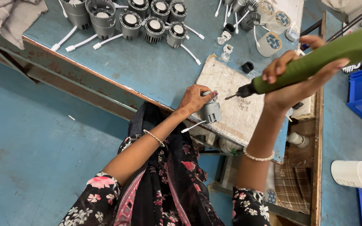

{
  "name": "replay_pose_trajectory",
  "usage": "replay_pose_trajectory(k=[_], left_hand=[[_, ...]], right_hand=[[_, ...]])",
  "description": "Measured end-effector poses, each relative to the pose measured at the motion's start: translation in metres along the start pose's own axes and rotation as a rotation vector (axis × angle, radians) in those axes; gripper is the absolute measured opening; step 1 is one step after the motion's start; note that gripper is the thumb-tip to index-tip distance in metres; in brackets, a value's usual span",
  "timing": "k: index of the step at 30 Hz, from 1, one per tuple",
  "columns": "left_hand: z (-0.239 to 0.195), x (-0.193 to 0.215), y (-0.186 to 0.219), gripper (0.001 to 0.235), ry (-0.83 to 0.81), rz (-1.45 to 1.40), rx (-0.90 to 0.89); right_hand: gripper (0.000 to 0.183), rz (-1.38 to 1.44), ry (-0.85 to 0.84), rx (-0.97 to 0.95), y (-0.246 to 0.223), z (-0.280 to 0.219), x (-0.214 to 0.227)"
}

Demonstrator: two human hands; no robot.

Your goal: The person assembles LED light fixtures by inserting LED modules into gray housings, securing them with screws using a green electric screwdriver, and placing completed units on the table. The process is repeated for multiple units.

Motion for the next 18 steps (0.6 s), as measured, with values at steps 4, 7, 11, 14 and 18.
replay_pose_trajectory(k=[4,7,11,14,18], left_hand=[[0.0,0.0,0.003,0.036,0.004,0.013,-0.024],[0.0,0.0,0.004,0.036,0.019,0.027,-0.024],[-0.002,0.001,0.005,0.036,-0.005,0.013,0.035],[-0.003,0.002,0.007,0.036,-0.002,0.017,0.029],[-0.003,0.002,0.008,0.037,-0.001,0.014,0.017]], right_hand=[[0.079,0.003,0.069,-0.094,0.016,-0.017,0.0],[0.072,0.048,0.132,-0.084,0.029,-0.021,0.007],[0.07,0.043,0.161,-0.104,0.041,-0.023,0.013],[0.071,0.097,0.099,-0.118,0.046,-0.023,0.006],[0.07,0.176,0.094,-0.164,0.05,-0.023,0.001]])
Point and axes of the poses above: each hand's wrist, its own z-axis towards the middle knuckle, its own x-axis out of the back of the hand, y = z × x, the point moved 4 cm from there along z, towards the middle knuckle, and after that the axes turned 11 degrees about -z, right-handed, at the moved point
